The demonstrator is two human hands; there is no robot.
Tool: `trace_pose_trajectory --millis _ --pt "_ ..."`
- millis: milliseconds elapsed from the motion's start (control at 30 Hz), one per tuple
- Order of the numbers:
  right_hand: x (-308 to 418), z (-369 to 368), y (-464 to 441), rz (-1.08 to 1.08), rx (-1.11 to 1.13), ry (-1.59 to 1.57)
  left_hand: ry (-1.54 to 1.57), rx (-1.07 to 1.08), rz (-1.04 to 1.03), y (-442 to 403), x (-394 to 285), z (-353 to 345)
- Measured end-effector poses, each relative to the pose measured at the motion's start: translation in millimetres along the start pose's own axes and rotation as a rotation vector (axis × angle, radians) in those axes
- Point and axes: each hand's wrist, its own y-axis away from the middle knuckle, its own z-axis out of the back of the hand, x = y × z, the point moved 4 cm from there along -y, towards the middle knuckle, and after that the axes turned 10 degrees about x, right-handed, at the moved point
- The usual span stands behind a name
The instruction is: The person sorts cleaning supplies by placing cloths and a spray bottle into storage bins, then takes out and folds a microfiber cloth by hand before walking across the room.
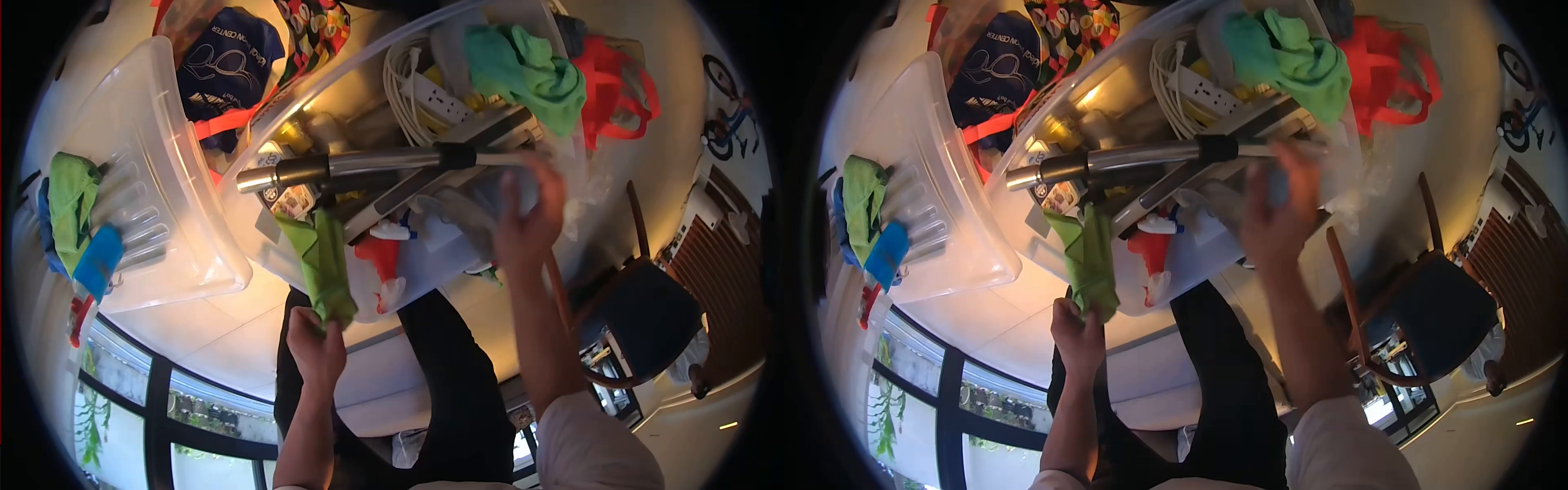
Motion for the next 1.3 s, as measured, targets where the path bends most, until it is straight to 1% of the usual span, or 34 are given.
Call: trace_pose_trajectory --millis 33,67,133,200,267,300,333,400,467,500,533,600,667,700,733,800,833,867,933,967,1000,1067,1100,1133,1167,1200,1233,1267,1300 --pt "4.3 -4.8 33.8 -0.084 0.040 -0.056 0.233 0.053 -0.040 8.9 -21.8 -1.8" --pt "13.8 -7.5 63.7 -0.150 0.042 -0.119 0.374 0.157 -0.092 16.7 -37.3 -0.3" --pt "25.6 -22.2 116.0 -0.293 0.027 -0.261 0.533 0.268 -0.231 24.7 -75.7 1.8" --pt "42.8 -48.5 148.9 -0.467 0.012 -0.473 0.651 0.282 -0.408 24.6 -135.1 4.0" --pt "52.4 -67.5 173.1 -0.611 -0.035 -0.654 0.697 0.291 -0.500 9.6 -203.8 -2.4" --pt "54.7 -75.8 175.9 -0.524 0.006 -0.631 0.345 0.182 -0.662 -7.3 -214.4 5.4" --pt "56.8 -81.8 178.2 -0.437 0.045 -0.610 0.301 0.202 -0.663 -29.9 -234.1 -3.2" --pt "54.2 -84.2 184.6 -0.479 -0.002 -0.632 0.542 0.352 -0.837 -63.3 -286.9 -26.7" --pt "47.2 -87.4 191.7 -0.505 -0.031 -0.651 0.290 0.259 -0.784 -73.8 -297.0 -35.1" --pt "42.6 -89.6 195.1 -0.518 -0.070 -0.637 0.213 0.226 -0.793 -73.7 -291.4 -31.1" --pt "38.0 -90.7 197.0 -0.531 -0.112 -0.618 0.184 0.240 -0.802 -73.8 -282.3 -27.4" --pt "36.2 -87.3 196.1 -0.565 -0.184 -0.631 0.006 0.248 -0.759 -73.7 -254.6 -19.0" --pt "33.7 -84.2 198.9 -0.682 -0.269 -0.704 -0.069 0.240 -0.683 -74.3 -222.7 -17.6" --pt "32.6 -81.4 201.6 -0.650 -0.343 -0.681 -0.136 0.277 -0.687 -81.0 -204.3 -16.3" --pt "28.5 -79.0 205.7 -0.657 -0.363 -0.684 -0.201 0.310 -0.691 -88.6 -183.9 -16.9" --pt "17.4 -72.5 218.0 -0.730 -0.529 -0.683 -0.419 0.304 -0.575 -101.9 -139.2 -25.2" --pt "7.0 -72.0 221.9 -0.693 -0.655 -0.718 -0.582 0.326 -0.568 -97.3 -126.5 -34.3" --pt "0.1 -71.8 227.6 -0.694 -0.674 -0.720 -0.744 0.347 -0.559 -92.2 -112.8 -42.6" --pt "-15.1 -63.4 236.6 -0.852 -0.777 -0.822 -1.011 0.399 -0.446 -109.3 -64.2 -48.8" --pt "-19.9 -60.5 239.0 -0.863 -0.817 -0.917 -1.091 0.435 -0.495 -109.5 -44.0 -52.4" --pt "-22.5 -59.0 241.3 -0.859 -0.838 -0.910 -1.169 0.470 -0.546 -103.4 -28.1 -55.5" --pt "-29.4 -61.6 243.0 -0.894 -0.821 -0.823 -1.295 0.356 -0.616 -81.2 -14.2 -67.3" --pt "-31.6 -62.7 243.9 -0.888 -0.841 -0.816 -1.220 0.339 -0.662 -75.0 -7.6 -71.2" --pt "-33.4 -66.8 245.3 -0.926 -0.813 -0.819 -1.188 0.245 -0.750 -67.8 -3.4 -75.9" --pt "-33.9 -71.5 246.0 -0.962 -0.779 -0.827 -1.220 0.193 -0.844 -63.4 -1.6 -78.1" --pt "-37.3 -77.4 247.9 -0.950 -0.786 -0.828 -1.248 0.130 -0.939 -58.0 -5.0 -81.9" --pt "-41.3 -83.2 247.6 -0.951 -0.719 -0.736 -1.234 0.088 -0.988 -56.4 -1.9 -83.6" --pt "-43.4 -89.2 244.6 -0.939 -0.649 -0.650 -1.226 0.076 -0.976 -56.8 1.0 -82.9" --pt "-43.9 -93.6 242.8 -1.007 -0.536 -0.631 -1.212 0.060 -0.984 -54.3 -2.8 -81.5"
